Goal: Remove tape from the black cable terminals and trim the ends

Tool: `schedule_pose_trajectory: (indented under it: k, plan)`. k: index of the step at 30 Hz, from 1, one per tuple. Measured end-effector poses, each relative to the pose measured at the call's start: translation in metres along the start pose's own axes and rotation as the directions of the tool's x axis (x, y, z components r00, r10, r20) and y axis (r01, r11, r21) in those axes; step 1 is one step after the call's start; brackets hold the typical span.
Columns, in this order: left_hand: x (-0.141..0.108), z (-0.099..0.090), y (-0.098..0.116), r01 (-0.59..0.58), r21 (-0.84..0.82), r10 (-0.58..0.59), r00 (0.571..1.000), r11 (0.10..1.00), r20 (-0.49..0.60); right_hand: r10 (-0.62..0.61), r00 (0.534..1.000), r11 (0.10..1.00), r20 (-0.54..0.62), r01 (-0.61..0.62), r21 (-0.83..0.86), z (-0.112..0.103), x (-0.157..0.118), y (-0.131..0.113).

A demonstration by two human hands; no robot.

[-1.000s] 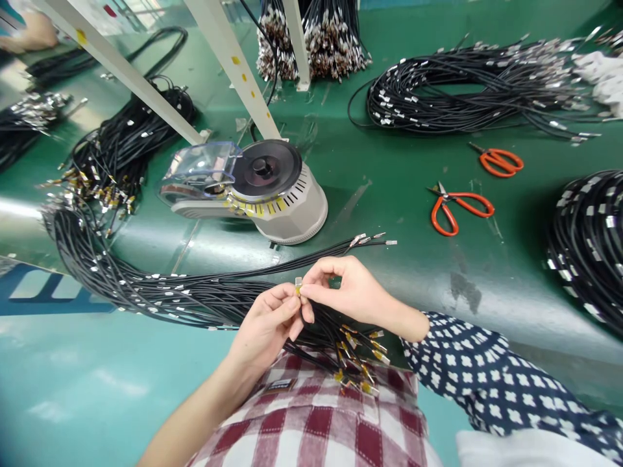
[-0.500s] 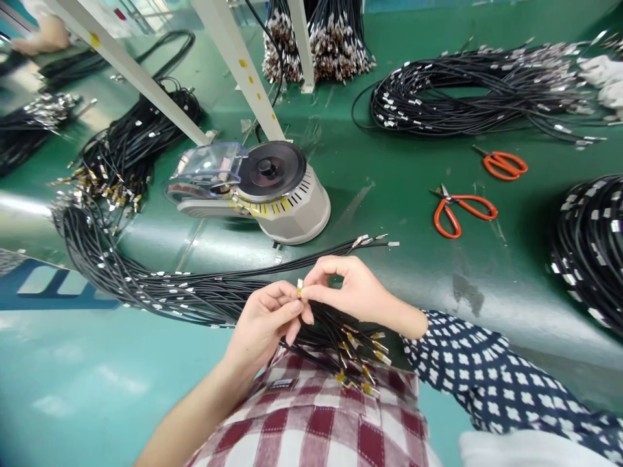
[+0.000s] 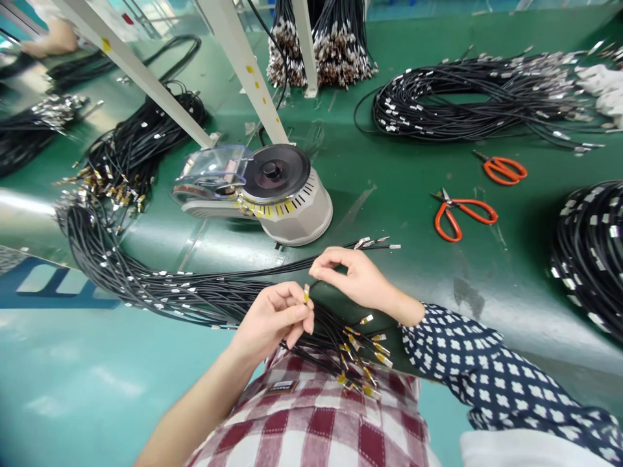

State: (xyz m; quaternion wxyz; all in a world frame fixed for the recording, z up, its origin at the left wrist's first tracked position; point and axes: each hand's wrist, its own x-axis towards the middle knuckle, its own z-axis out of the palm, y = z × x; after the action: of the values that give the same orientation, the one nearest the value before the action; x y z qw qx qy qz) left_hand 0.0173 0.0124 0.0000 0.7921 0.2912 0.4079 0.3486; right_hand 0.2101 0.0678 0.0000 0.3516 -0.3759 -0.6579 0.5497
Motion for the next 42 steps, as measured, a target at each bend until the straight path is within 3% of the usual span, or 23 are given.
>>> schedule_pose_trajectory:
  k: [3, 7, 12, 14, 16, 18, 21, 23, 25, 28, 30, 31, 33, 34, 35, 38, 40, 42]
  plan:
    - [0.002, 0.011, -0.002, 0.003, 0.076, 0.000, 0.999, 0.997, -0.037, 0.058, 0.998, 0.998, -0.030, -0.058, -0.009, -0.009, -0.012, -0.006]
    - [0.005, 0.022, -0.002, 0.038, 0.165, -0.033, 0.999, 0.986, -0.031, 0.037, 0.999, 0.999, -0.035, -0.038, -0.015, -0.012, -0.027, -0.009]
    - [0.004, 0.023, -0.008, 0.085, 0.271, -0.123, 0.984, 0.959, 0.126, 0.023, 0.975, 0.999, 0.222, -0.015, -0.038, -0.030, -0.030, -0.002]
    - [0.003, 0.024, -0.016, 0.087, 0.311, -0.123, 0.988, 0.947, 0.097, 0.036, 0.992, 0.985, 0.119, -0.015, -0.172, -0.044, -0.025, 0.003]
    - [0.001, 0.026, -0.024, 0.007, 0.403, -0.040, 0.997, 0.915, 0.072, 0.031, 0.994, 0.915, -0.107, -0.072, -0.398, -0.057, -0.020, 0.010]
    - [0.001, 0.028, -0.030, -0.160, 0.553, 0.113, 0.986, 0.817, 0.120, -0.001, 0.972, 0.792, -0.234, -0.142, -0.594, -0.066, -0.015, 0.019]
    - [0.004, 0.030, -0.038, -0.429, 0.703, 0.298, 0.903, 0.568, 0.311, -0.061, 0.977, 0.674, -0.206, -0.112, -0.730, -0.071, -0.012, 0.034]
    - [0.007, 0.030, -0.041, -0.518, 0.726, 0.326, 0.854, 0.452, 0.406, -0.121, 0.976, 0.681, -0.180, -0.051, -0.731, -0.070, -0.010, 0.039]
    - [0.008, 0.029, -0.043, -0.552, 0.725, 0.318, 0.833, 0.413, 0.453, -0.143, 0.973, 0.746, -0.179, -0.013, -0.666, -0.070, -0.011, 0.038]
    - [0.006, 0.028, -0.037, -0.501, 0.707, 0.283, 0.865, 0.498, 0.414, -0.011, 0.984, 0.897, -0.179, -0.069, -0.437, -0.071, -0.013, 0.021]
    - [0.003, 0.028, -0.026, -0.445, 0.697, 0.315, 0.895, 0.563, 0.317, 0.118, 0.981, 0.964, -0.151, -0.150, -0.219, -0.071, -0.016, 0.004]
    - [0.002, 0.028, -0.019, -0.439, 0.693, 0.370, 0.892, 0.572, 0.260, 0.170, 0.978, 0.975, -0.119, -0.185, -0.123, -0.069, -0.017, -0.005]
    - [0.002, 0.028, -0.005, -0.471, 0.706, 0.541, 0.828, 0.529, 0.146, 0.234, 0.972, 0.972, -0.040, -0.234, 0.000, -0.061, -0.020, -0.020]
    - [0.003, 0.030, 0.000, -0.467, 0.713, 0.585, 0.805, 0.523, 0.098, 0.252, 0.968, 0.968, -0.001, -0.251, 0.026, -0.056, -0.020, -0.026]
    - [0.005, 0.031, 0.005, -0.450, 0.703, 0.583, 0.810, 0.550, 0.062, 0.261, 0.965, 0.964, 0.030, -0.262, 0.043, -0.050, -0.020, -0.031]
    - [0.012, 0.037, 0.008, -0.330, 0.466, 0.350, 0.936, 0.821, 0.045, 0.246, 0.968, 0.966, 0.059, -0.249, 0.063, -0.036, -0.019, -0.039]
    - [0.016, 0.041, 0.004, -0.222, 0.243, 0.218, 0.975, 0.944, 0.044, 0.228, 0.971, 0.973, 0.069, -0.230, 0.015, -0.039, -0.019, -0.037]
    - [0.018, 0.044, 0.000, -0.156, 0.125, 0.156, 0.988, 0.980, 0.009, 0.203, 0.979, 0.968, -0.008, -0.202, -0.147, -0.060, -0.022, -0.025]
